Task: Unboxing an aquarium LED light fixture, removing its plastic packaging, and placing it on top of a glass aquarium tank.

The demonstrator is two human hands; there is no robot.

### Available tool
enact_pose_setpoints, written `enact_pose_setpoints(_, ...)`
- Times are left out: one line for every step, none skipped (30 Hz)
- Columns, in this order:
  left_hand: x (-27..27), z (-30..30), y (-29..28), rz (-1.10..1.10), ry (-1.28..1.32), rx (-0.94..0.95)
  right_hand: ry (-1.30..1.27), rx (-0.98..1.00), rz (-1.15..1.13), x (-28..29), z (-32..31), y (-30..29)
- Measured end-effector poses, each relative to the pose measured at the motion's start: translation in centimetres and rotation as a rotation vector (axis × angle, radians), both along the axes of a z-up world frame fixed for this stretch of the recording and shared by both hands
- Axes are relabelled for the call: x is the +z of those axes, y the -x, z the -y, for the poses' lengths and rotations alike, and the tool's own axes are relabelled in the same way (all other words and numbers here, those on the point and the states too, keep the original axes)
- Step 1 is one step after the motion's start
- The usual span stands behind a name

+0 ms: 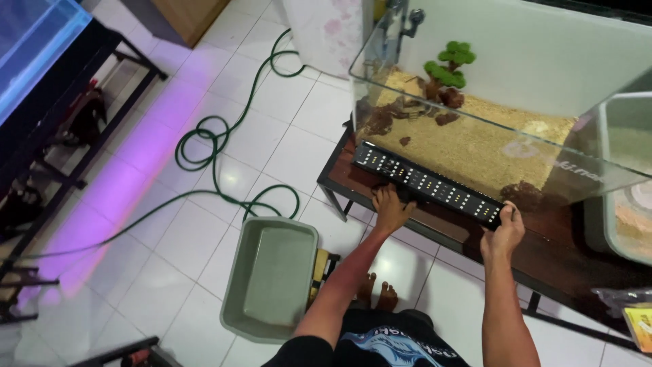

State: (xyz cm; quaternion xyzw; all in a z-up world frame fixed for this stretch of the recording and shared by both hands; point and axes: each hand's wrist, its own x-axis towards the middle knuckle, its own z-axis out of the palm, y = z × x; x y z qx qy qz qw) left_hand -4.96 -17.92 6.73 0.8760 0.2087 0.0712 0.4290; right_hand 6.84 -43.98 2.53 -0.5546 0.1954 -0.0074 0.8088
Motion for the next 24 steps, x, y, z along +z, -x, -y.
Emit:
enact_pose_setpoints(-0.3, -0.3, 0.3, -0.005, -0.002, -0.019, -0.002, -0.019, -0.005, -0.2, 0.1, -0.2)
enact_pose_setpoints(-0.6, -0.6, 0.7, -0.013, -0.172, -0.116, -0.018, -0.036, 0.008, -0.5, 0.2, -0.4)
enact_pose_setpoints(-0.9, -0.8, 1.0, -0.016, -0.340, -0.212, -0.031, -0.051, 0.024, -0.6, 0.4, -0.7)
enact_pose_setpoints(-1.3, -1.3, 0.4, -0.016, -0.339, -0.230, -0.031, -0.069, 0.021, 0.4, 0.5, -0.6)
enact_pose_setpoints(-1.8, -1.7, -0.2, -0.064, -0.312, -0.196, -0.049, -0.063, 0.036, 1.2, 0.4, -0.5)
enact_pose_setpoints(-2.2, -2.2, -0.8, -0.111, -0.286, -0.162, -0.068, -0.057, 0.051, 2.0, 0.4, -0.4)
enact_pose_setpoints(-1.8, -2.9, -0.8, -0.109, -0.289, -0.177, -0.069, -0.072, 0.051, 2.2, 0.6, -0.4)
enact_pose_setpoints(-1.4, -3.6, -0.8, -0.108, -0.240, -0.178, -0.089, -0.086, 0.065, 2.3, 0.7, -0.3)
enact_pose_setpoints(-1.0, -4.2, -0.9, -0.106, -0.189, -0.174, -0.106, -0.095, 0.080, 2.5, 1.0, -0.5)
enact_pose_setpoints(-0.2, -4.4, -0.7, -0.103, -0.189, -0.185, -0.105, -0.106, 0.083, 3.2, 1.3, -0.3)
enact_pose_setpoints(0.7, -4.7, -0.5, -0.106, -0.137, -0.123, -0.128, -0.101, 0.096, 3.9, 1.6, 0.0)
enact_pose_setpoints(1.6, -5.0, -0.2, -0.110, -0.084, -0.061, -0.150, -0.095, 0.110, 4.6, 1.9, 0.4)
enact_pose_setpoints(2.3, -5.3, 0.0, -0.111, -0.085, -0.071, -0.150, -0.105, 0.109, 4.7, 2.1, 0.2)
enact_pose_setpoints(2.9, -5.6, 0.3, -0.082, 0.004, -0.006, -0.188, -0.118, 0.136, 4.8, 2.3, 0.0)
enact_pose_setpoints(3.7, -6.0, 0.6, -0.052, 0.092, 0.061, -0.227, -0.129, 0.164, 5.0, 2.5, -0.2)
enact_pose_setpoints(3.9, -6.4, 0.1, -0.053, 0.090, 0.053, -0.228, -0.137, 0.164, 5.9, 2.2, -0.2)
enact_pose_setpoints(4.1, -6.8, -0.2, 0.029, 0.187, 0.085, -0.250, -0.140, 0.202, 6.8, 1.9, -0.3)
enact_pose_setpoints(4.3, -7.3, -0.4, 0.110, 0.284, 0.117, -0.272, -0.144, 0.240, 7.7, 1.5, -0.3)
enact_pose_setpoints(4.4, -7.5, -0.4, 0.112, 0.283, 0.116, -0.273, -0.144, 0.241, 8.7, 1.3, -0.3)
enact_pose_setpoints(4.4, -7.7, -0.2, 0.150, 0.303, 0.137, -0.290, -0.147, 0.269, 9.6, 1.1, -0.3)
enact_pose_setpoints(4.7, -8.1, -0.3, 0.195, 0.323, 0.163, -0.310, -0.143, 0.302, 10.8, 0.7, -0.7)
enact_pose_setpoints(4.6, -8.5, -1.0, 0.205, 0.321, 0.166, -0.313, -0.137, 0.309, 12.4, 0.2, -1.0)
enact_pose_setpoints(4.4, -8.7, -1.3, 0.196, 0.302, 0.183, -0.315, -0.143, 0.343, 13.8, -0.3, -0.9)
enact_pose_setpoints(4.3, -9.0, -1.6, 0.187, 0.282, 0.200, -0.317, -0.150, 0.376, 15.3, -0.7, -0.9)
